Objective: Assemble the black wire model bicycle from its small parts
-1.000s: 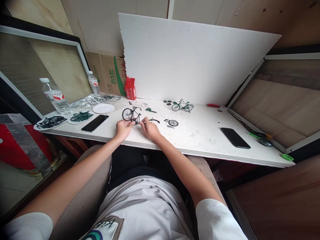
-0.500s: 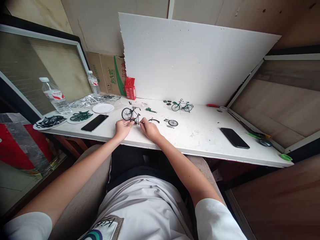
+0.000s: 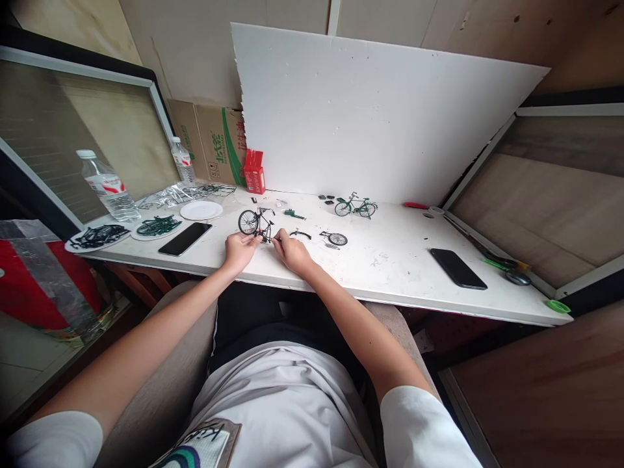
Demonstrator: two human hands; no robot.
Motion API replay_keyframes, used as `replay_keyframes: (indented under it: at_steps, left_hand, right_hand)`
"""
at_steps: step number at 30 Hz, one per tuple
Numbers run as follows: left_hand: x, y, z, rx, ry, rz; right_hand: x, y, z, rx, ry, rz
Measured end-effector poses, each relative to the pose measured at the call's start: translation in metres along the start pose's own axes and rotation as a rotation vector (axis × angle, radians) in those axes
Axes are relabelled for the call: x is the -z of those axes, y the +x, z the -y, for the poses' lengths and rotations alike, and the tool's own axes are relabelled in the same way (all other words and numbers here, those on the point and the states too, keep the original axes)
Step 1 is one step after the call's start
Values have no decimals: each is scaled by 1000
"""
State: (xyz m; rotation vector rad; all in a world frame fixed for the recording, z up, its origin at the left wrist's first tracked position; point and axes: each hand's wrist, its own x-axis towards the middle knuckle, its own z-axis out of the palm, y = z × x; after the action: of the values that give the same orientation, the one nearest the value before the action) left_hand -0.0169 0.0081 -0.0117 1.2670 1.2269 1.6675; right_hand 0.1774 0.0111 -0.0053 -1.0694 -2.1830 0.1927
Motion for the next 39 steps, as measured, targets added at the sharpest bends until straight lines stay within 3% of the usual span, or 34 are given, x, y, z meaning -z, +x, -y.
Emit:
replay_keyframes:
  at_steps: [10,19,29,39]
  left_hand:
    - [-1,-1,-1,20,-14,2]
    - [-2,-1,5,-75,-56,53]
    - [-2,-2,-1,19,-47,24]
    - [-2,2,6,-35,-59,21]
  right_hand:
    - [3,1,4,-3,-15,12]
    - [7,-1,9,-24,84,-14]
    - [5,1,7,-28,-4,-35]
    - [6,-1,8,-1,8,17]
